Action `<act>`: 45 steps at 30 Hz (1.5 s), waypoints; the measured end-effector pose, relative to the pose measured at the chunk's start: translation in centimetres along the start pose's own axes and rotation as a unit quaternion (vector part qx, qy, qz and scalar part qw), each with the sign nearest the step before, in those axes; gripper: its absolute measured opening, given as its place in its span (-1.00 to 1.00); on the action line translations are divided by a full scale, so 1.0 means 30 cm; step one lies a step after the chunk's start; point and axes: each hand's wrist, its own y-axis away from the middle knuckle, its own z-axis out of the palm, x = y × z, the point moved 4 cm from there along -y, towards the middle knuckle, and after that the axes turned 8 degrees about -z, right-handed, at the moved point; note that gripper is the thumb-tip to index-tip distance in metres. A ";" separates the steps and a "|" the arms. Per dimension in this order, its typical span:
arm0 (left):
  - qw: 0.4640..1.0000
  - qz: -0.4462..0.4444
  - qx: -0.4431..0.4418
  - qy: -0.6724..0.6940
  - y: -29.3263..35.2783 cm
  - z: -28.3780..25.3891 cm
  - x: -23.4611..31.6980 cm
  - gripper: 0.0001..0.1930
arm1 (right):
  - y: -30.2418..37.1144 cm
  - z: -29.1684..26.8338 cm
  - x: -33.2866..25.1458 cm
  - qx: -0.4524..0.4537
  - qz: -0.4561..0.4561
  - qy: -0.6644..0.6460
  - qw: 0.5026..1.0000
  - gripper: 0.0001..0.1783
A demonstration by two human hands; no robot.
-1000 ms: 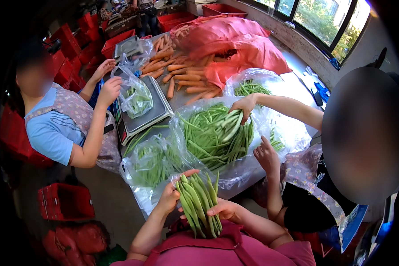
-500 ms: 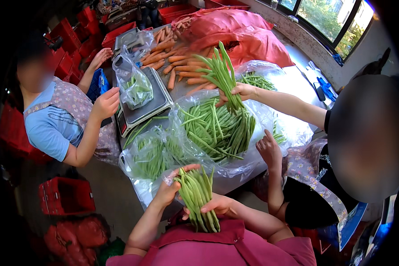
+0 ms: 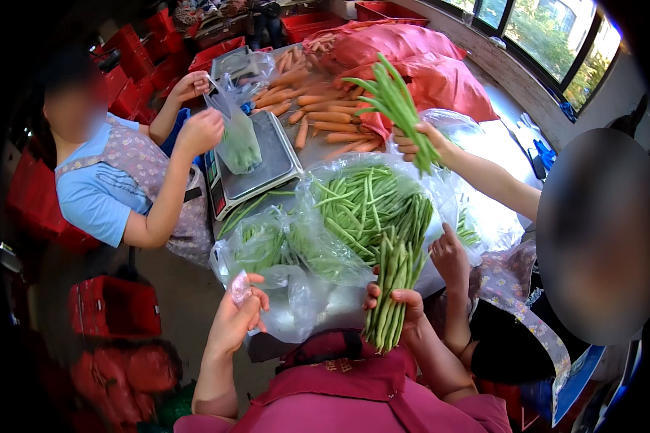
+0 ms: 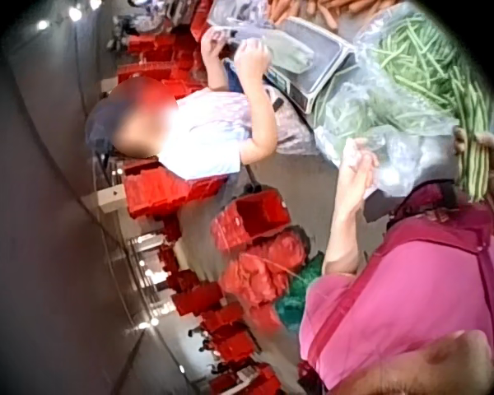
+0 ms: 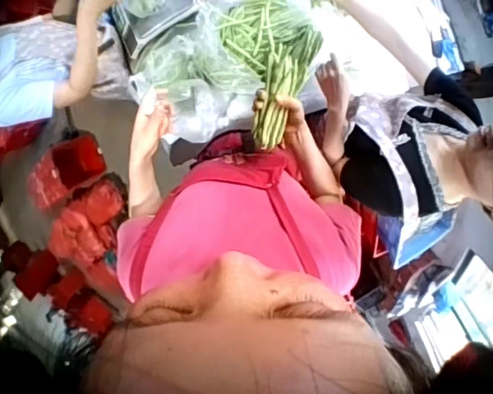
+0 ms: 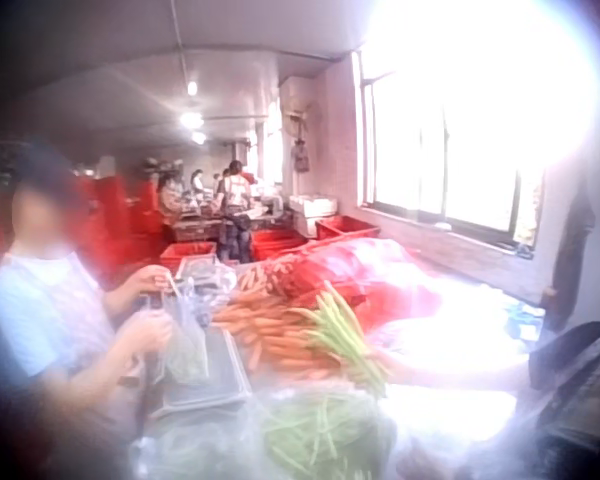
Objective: The person stands at a packing station and sorts green beans by hand, picking them from a large pile and placing them into clear plastic bags. A coworker across the table weighs the filled bags on a digital scale. The person continues to handle and bag the beans throughout the clip.
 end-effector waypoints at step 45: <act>0.980 -0.123 -0.009 0.159 0.032 -0.143 -0.245 -0.66 | -0.083 -0.447 0.248 -0.212 0.280 0.887 0.300 -0.48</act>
